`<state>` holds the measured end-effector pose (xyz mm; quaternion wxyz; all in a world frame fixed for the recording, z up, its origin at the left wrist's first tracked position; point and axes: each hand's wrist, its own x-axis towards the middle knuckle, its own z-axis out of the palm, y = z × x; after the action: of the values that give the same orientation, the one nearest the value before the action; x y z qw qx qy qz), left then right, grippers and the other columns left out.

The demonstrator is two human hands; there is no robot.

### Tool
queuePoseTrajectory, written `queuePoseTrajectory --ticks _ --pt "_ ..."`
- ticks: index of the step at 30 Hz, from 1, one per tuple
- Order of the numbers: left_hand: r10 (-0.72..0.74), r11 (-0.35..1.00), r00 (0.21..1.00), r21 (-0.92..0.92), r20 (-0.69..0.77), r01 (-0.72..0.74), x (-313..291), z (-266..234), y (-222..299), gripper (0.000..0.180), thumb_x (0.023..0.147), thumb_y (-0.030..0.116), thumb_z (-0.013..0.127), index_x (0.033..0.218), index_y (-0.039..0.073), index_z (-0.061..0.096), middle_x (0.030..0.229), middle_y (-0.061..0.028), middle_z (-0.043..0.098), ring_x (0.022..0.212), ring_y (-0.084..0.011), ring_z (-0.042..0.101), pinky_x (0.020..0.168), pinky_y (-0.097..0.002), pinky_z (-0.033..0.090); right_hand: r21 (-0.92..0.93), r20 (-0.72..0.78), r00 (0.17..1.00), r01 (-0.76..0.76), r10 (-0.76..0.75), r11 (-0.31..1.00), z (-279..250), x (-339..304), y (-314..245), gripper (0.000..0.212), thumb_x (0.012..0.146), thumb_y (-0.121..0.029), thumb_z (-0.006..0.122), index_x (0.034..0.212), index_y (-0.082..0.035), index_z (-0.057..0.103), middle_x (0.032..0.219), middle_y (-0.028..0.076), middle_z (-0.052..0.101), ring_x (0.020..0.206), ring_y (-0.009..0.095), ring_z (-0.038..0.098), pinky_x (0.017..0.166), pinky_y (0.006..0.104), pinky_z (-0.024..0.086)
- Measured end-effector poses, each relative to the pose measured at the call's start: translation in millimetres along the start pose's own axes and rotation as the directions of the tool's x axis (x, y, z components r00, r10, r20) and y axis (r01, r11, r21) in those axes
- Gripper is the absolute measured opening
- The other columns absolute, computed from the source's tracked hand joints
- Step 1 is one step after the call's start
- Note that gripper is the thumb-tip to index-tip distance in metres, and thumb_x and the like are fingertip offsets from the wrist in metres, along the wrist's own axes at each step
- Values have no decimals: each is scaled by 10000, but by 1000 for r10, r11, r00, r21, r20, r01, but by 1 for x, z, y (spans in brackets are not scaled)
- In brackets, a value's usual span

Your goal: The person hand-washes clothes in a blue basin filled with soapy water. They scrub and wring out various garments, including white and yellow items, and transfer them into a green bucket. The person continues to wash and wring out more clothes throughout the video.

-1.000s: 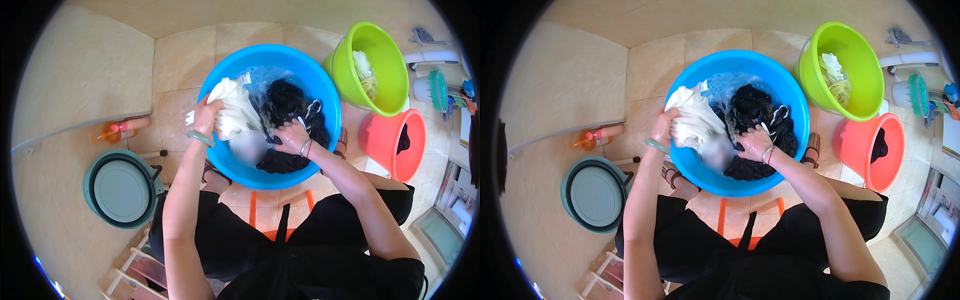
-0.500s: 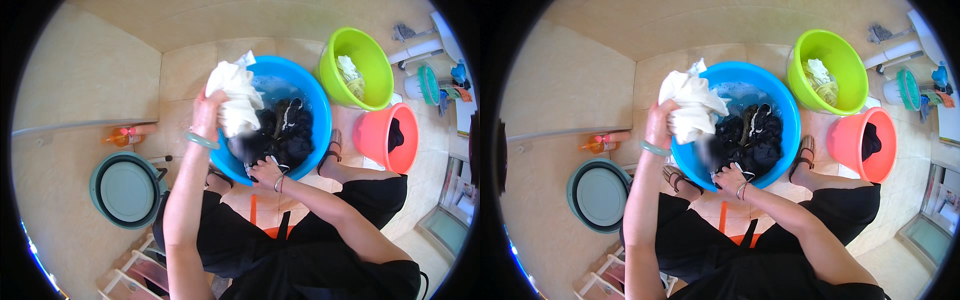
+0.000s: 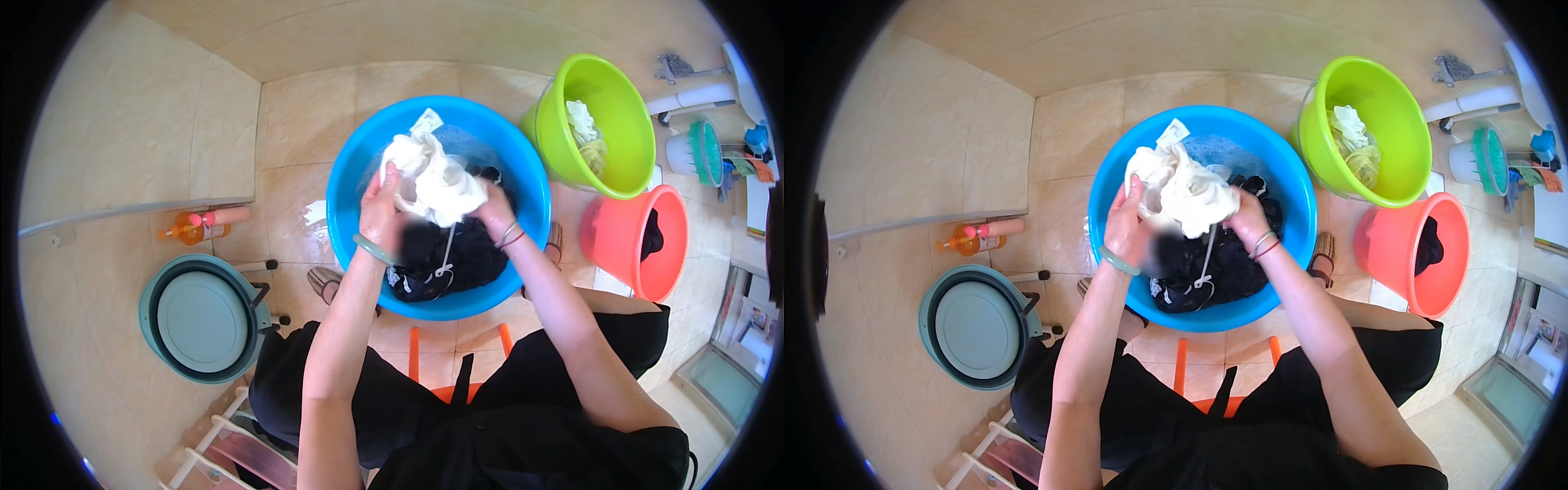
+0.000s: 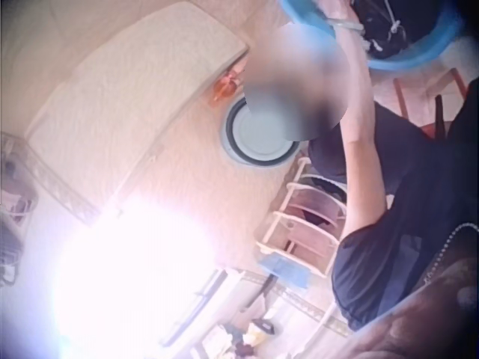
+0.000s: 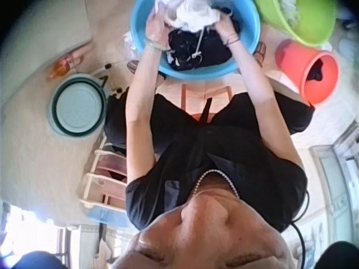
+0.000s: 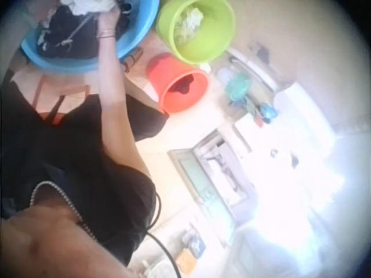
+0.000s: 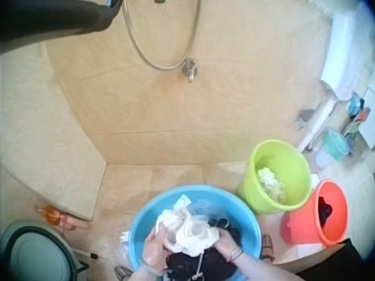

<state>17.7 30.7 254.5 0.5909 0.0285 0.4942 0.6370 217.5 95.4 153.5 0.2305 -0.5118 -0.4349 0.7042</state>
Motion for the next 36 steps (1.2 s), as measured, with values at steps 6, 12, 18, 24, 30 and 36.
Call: queuePoseTrajectory --ticks 6,12,18,24,30,36 --pt "192 902 919 431 -345 -27 49 -99 -14 386 997 369 499 1277 110 557 1089 -25 650 879 -129 633 637 -293 557 -676 -185 893 187 -410 712 -44 35 -23 156 817 -164 695 866 -16 682 935 117 652 810 246 641 738 319 511" --pt "634 400 762 899 -131 -178 74 -120 -71 600 943 341 594 1460 140 363 1393 -188 446 1240 -331 471 1026 -439 402 -858 11 826 297 -563 419 -17 59 -14 742 749 -366 775 1383 -190 432 1427 169 410 1272 406 435 1012 488 410" --pt "304 -250 924 955 233 -159 105 -99 -97 765 887 400 636 1522 302 221 1572 -174 132 1440 -403 145 1094 -580 263 -915 401 881 401 -251 -53 35 94 30 703 829 -526 640 1453 -382 351 1581 91 163 1389 443 260 1016 685 281" --pt "156 -318 984 948 89 -35 157 -122 -120 673 921 402 577 1506 354 248 1546 -140 203 1411 -382 199 1048 -626 281 -941 313 921 333 -232 54 45 134 65 619 879 -494 586 1437 -310 392 1480 146 345 1242 421 428 1009 582 356" --pt "221 57 953 973 208 -225 178 -133 -117 684 907 371 618 1496 236 297 1465 -152 377 1353 -348 342 1085 -530 283 -931 255 967 248 -9 267 29 179 73 484 855 -313 627 1276 -87 557 1315 225 519 1154 395 526 931 464 470" --pt "-111 986 968 98 -225 135 121 -79 -104 724 913 591 520 1472 168 342 1440 -128 430 1329 -315 397 1088 -455 331 -391 160 869 492 -469 778 45 124 12 252 751 -210 772 956 -74 717 1115 107 609 1041 296 596 870 342 500"
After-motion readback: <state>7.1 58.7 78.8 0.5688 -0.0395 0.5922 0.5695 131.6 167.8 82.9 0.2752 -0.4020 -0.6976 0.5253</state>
